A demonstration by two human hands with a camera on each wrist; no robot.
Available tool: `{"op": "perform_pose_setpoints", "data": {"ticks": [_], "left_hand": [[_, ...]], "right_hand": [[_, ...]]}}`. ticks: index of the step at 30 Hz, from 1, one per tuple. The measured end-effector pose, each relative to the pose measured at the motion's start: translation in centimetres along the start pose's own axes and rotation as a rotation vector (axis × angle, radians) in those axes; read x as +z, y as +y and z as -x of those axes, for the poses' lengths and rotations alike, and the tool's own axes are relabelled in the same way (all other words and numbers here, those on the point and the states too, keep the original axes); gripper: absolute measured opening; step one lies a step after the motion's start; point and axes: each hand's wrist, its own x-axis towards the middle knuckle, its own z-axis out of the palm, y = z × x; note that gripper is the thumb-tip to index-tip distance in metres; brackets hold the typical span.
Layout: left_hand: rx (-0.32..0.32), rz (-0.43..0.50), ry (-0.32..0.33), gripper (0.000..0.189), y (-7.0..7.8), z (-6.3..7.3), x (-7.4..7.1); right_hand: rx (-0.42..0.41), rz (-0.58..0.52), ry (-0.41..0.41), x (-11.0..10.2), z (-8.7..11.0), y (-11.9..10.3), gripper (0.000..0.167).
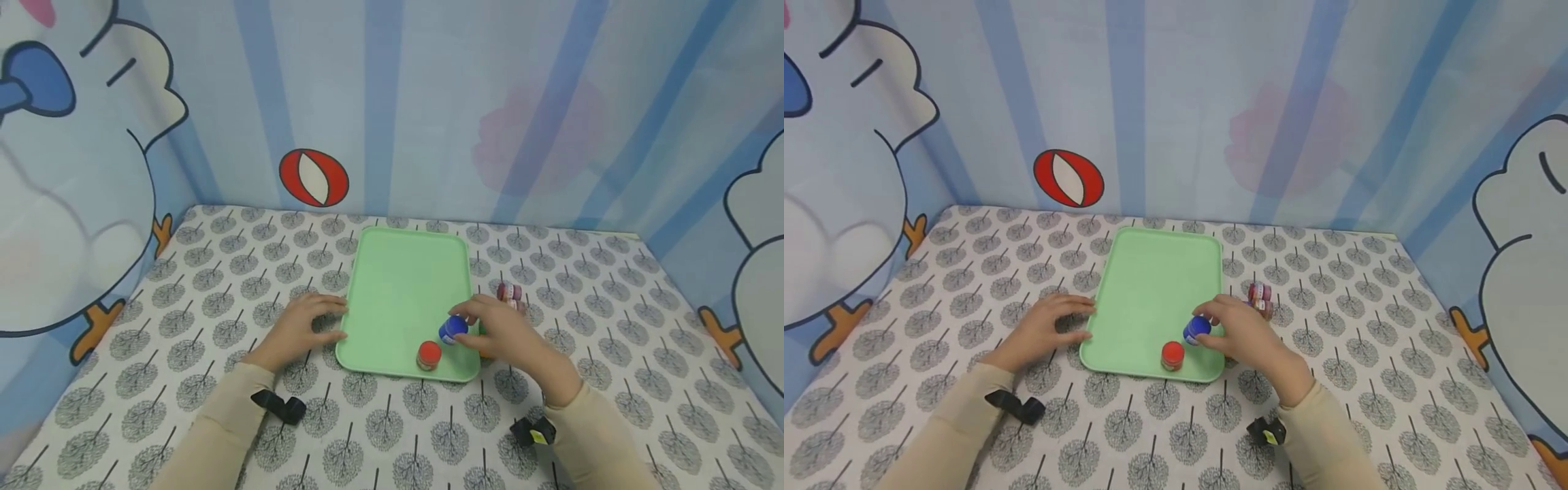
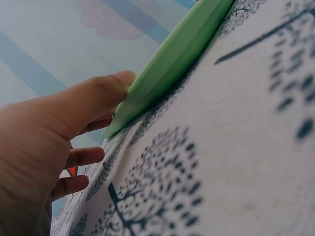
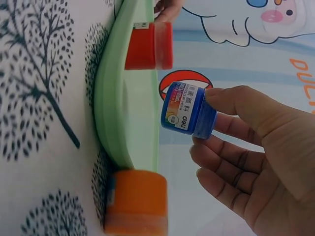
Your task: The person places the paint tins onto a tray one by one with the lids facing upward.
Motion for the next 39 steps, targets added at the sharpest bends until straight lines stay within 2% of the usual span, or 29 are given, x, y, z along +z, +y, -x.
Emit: {"op": "perform_pose_setpoints", "data": {"ticks": [7, 14, 29, 39], "left_hand": [[0.005, 0.009, 0.004, 0.047, 0.1, 0.0, -0.1], [-0.005, 0.008, -0.005, 0.048, -0.1, 0.2, -0.2], [0.0, 0.002, 0.011, 0.046, 0.3, 0.1, -0.1], [-0.004, -0.001, 0.015, 0.047, 0.1, 0.1, -0.1]], "right_hand": [[-0.021, 0.047, -0.018, 0.9, -1.3, -0.6, 0.038], [-0.011, 0.071, -0.071, 1.6, -2.1, -1.0, 0.04], [-0.001, 0.094, -0.101, 2.5, -2.7, -1.5, 0.038], [-0.023, 0.109, -0.097, 2.9, -2.9, -1.8, 0.036]]}}
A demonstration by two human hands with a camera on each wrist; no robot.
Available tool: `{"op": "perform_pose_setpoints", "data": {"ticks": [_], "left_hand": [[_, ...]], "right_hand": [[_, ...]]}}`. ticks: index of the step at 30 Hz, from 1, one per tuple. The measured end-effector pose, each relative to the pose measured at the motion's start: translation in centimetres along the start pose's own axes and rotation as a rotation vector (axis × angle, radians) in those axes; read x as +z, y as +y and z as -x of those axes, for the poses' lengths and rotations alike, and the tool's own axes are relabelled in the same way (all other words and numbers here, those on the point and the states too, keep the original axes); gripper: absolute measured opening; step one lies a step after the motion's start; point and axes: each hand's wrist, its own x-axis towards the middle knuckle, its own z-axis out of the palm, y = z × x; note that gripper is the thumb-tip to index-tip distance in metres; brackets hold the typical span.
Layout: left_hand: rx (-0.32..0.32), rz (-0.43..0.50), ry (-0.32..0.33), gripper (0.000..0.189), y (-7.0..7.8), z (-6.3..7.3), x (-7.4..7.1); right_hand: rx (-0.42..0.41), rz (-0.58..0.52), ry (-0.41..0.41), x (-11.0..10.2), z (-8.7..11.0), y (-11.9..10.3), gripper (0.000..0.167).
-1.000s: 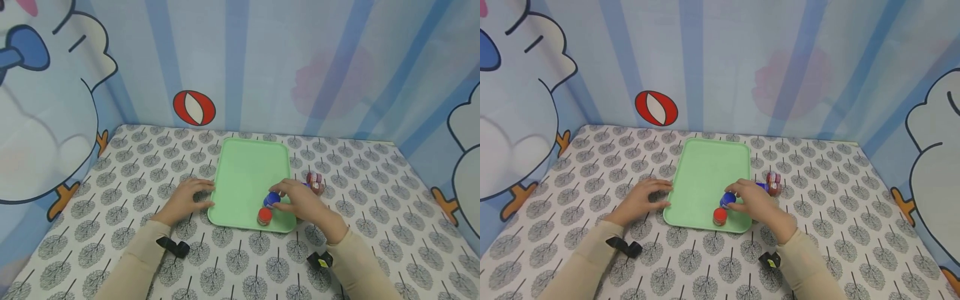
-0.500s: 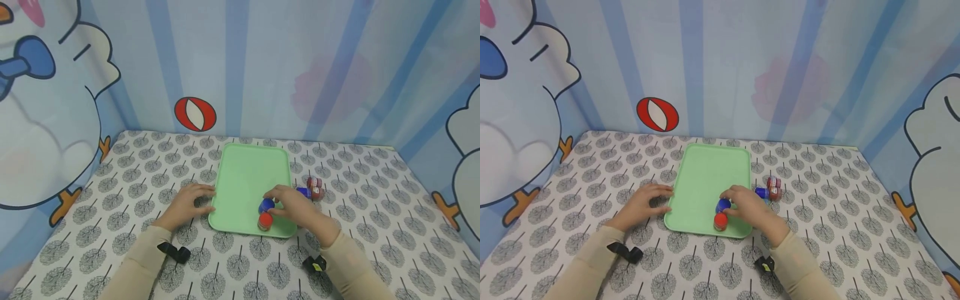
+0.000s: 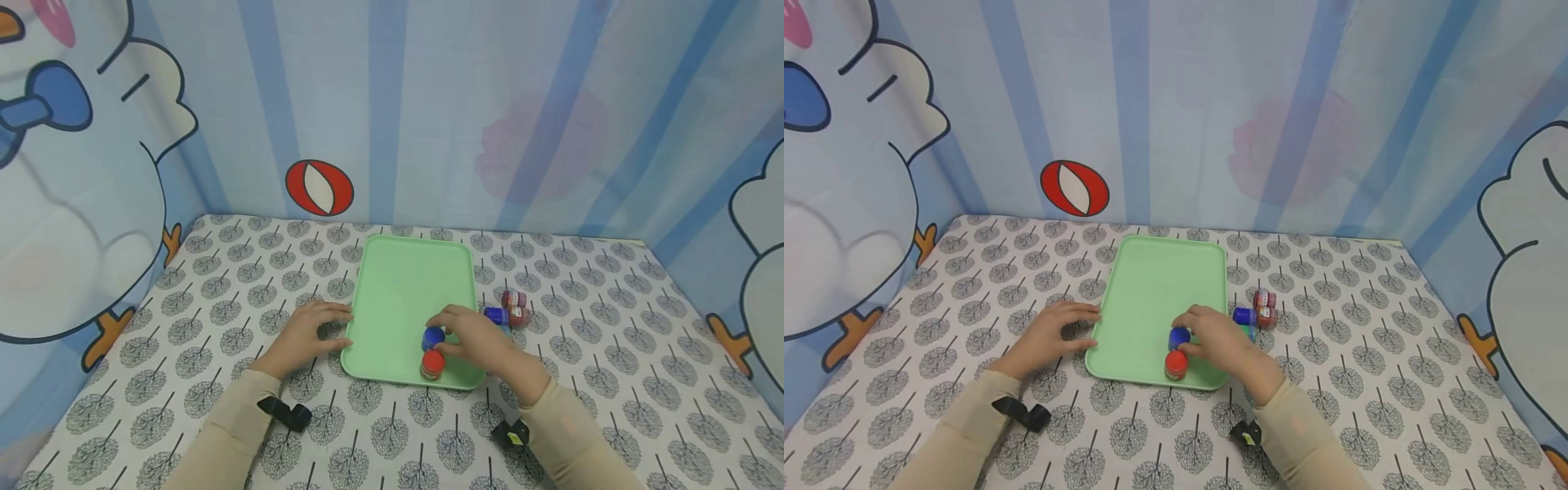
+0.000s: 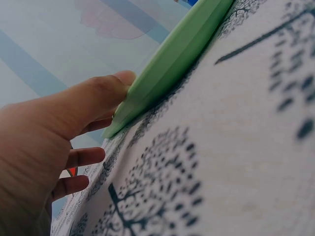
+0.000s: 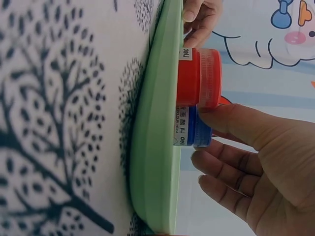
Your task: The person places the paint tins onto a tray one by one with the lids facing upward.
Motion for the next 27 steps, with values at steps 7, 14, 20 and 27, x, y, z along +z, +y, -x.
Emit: {"op": "perform_pose_setpoints", "data": {"ticks": [7, 14, 20, 27], "left_hand": [[-0.002, -0.001, -0.003, 0.047, 0.0, -0.1, 0.0], [-0.001, -0.004, -0.005, 0.047, -0.1, -0.1, 0.1], [-0.006, 0.006, -0.007, 0.047, 0.0, 0.0, 0.1], [-0.003, 0.002, -0.007, 0.047, 0.1, 0.0, 0.0]], "right_hand": [[0.009, -0.004, -0.005, -0.1, 0.2, 0.0, 0.038], [0.027, -0.028, -0.017, -0.4, 0.4, 0.2, 0.039], [0.002, -0.022, 0.01, -0.8, 0.7, 0.5, 0.039], [0.015, -0.027, 0.019, -1.3, 1.1, 0.9, 0.038]]}}
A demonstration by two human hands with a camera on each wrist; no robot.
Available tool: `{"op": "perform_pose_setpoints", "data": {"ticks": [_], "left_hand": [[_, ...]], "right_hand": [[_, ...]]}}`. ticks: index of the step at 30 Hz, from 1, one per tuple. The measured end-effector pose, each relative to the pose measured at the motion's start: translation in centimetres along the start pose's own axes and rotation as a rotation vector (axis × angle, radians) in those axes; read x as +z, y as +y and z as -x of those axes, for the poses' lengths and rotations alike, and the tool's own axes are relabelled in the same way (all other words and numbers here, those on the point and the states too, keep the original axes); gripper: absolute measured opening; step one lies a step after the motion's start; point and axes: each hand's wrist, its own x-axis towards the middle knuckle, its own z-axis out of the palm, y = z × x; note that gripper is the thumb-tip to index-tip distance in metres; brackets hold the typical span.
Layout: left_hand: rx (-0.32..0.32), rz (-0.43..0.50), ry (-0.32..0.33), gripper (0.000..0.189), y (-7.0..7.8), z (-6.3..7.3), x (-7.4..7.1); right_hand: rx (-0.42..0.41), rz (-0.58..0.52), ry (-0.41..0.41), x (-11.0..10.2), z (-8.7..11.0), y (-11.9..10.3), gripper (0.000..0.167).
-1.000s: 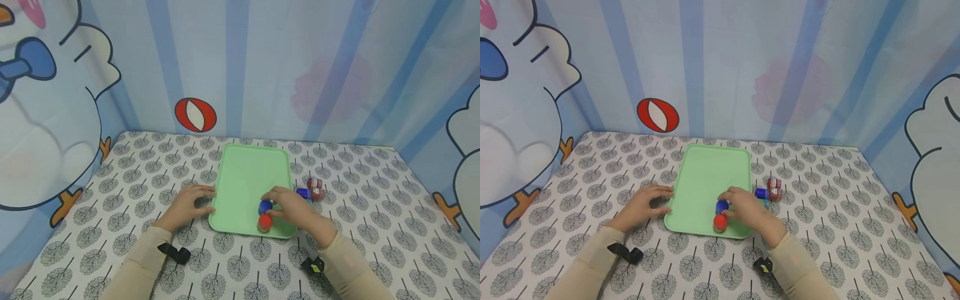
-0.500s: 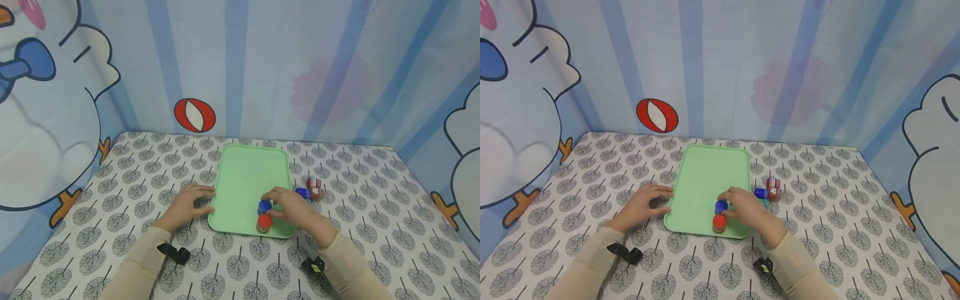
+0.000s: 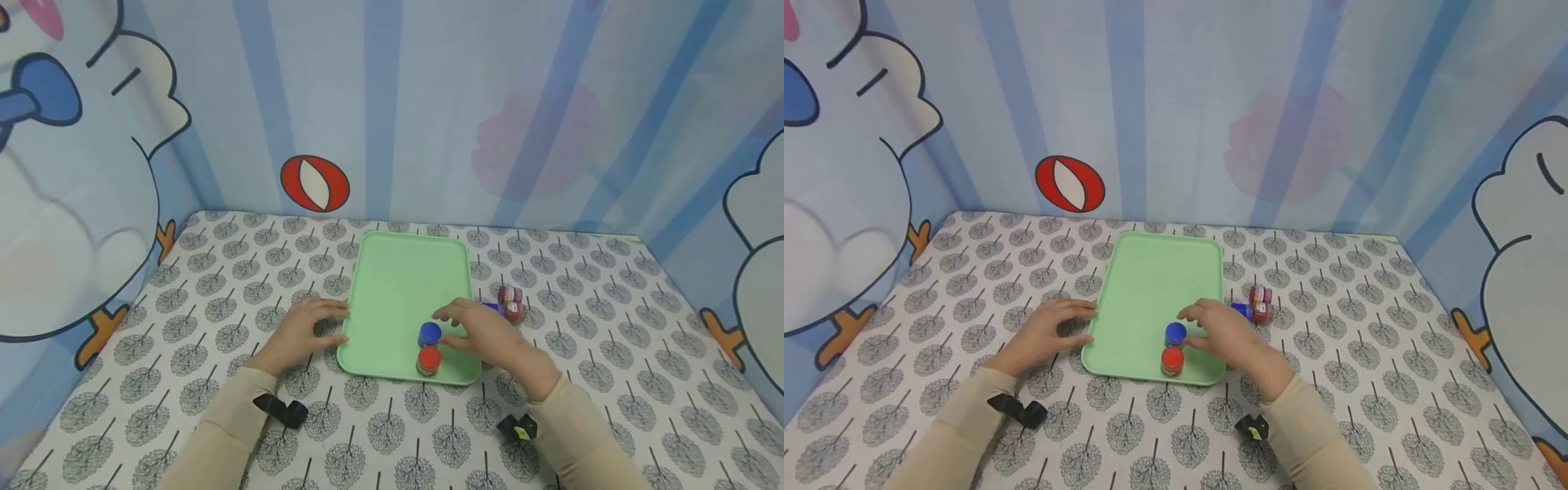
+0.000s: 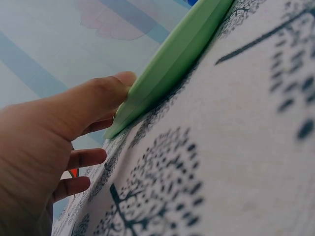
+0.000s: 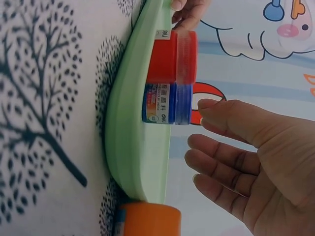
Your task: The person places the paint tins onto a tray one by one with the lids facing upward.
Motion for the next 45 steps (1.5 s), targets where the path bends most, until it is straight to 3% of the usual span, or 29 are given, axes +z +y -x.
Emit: {"op": "perform_pose_setpoints", "data": {"ticks": [27, 40, 45], "left_hand": [[-0.005, -0.006, 0.0, 0.045, 0.0, 0.0, -0.3], [0.003, -0.004, -0.012, 0.047, 0.1, 0.0, -0.2], [-0.002, 0.004, -0.013, 0.047, 0.0, 0.0, -0.2]], "right_hand": [[0.053, -0.055, 0.113, -0.4, 3.1, 2.3, 0.03], [0.154, -0.117, 0.14, -0.4, 5.0, 4.1, 0.026], [0.155, -0.114, 0.15, -0.7, 5.3, 4.9, 0.021]]}}
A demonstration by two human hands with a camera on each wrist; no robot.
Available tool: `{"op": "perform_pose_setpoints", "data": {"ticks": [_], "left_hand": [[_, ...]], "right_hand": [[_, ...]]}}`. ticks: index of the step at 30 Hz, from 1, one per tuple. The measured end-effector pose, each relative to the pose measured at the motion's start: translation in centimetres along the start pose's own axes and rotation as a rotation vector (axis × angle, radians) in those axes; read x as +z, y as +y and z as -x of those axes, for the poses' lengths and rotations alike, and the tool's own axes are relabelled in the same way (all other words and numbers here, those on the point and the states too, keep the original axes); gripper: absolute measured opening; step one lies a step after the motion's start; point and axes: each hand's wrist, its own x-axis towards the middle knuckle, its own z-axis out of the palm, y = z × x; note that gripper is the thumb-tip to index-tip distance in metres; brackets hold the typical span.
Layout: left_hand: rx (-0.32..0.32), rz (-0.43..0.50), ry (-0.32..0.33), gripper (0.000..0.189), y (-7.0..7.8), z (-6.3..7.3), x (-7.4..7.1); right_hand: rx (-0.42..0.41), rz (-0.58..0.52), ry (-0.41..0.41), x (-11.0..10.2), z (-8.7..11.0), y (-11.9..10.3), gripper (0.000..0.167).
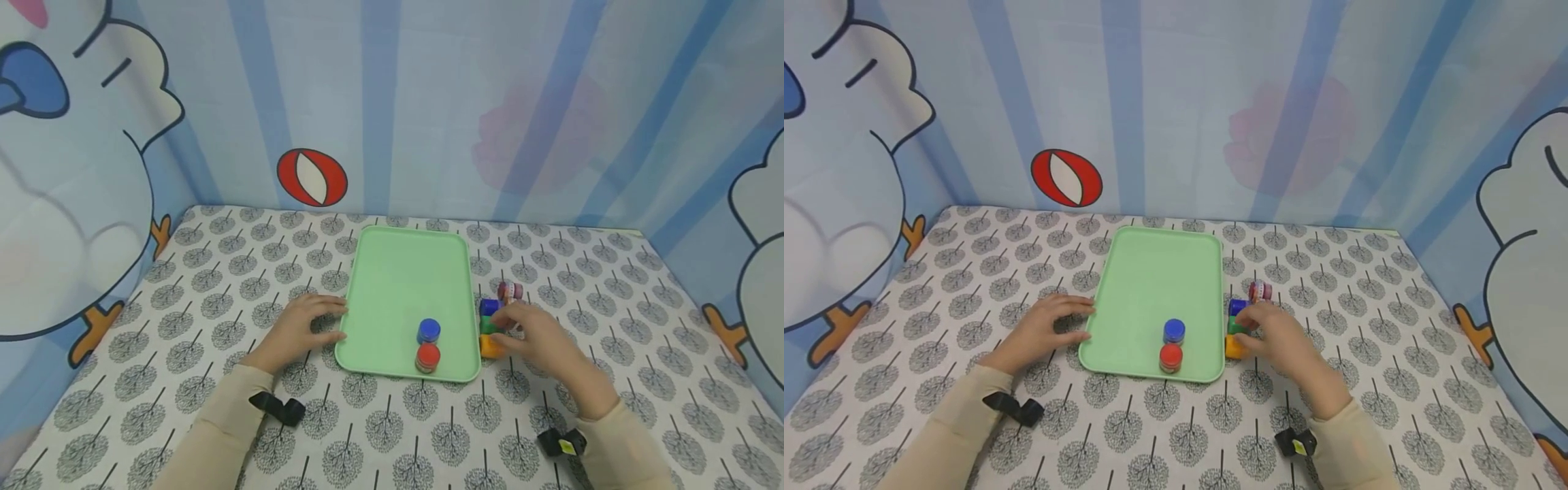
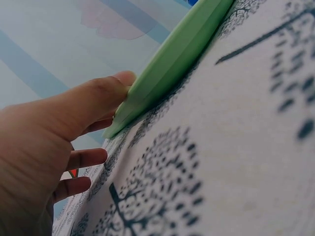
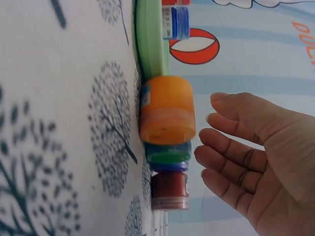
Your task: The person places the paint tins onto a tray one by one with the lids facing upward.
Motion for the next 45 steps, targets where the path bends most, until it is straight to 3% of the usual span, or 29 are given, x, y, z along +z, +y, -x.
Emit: {"op": "perform_pose_setpoints", "data": {"ticks": [24, 45], "left_hand": [[0.012, 0.025, 0.01, 0.045, 0.0, 0.0, 0.1], [0.018, 0.025, 0.013, 0.046, 0.0, 0.1, 0.0]], "right_hand": [[0.022, -0.038, -0.144, -0.9, 0.5, 1.6, 0.017], [0.027, 0.047, -0.237, -0.9, 0.1, 0.8, 0.028]]}}
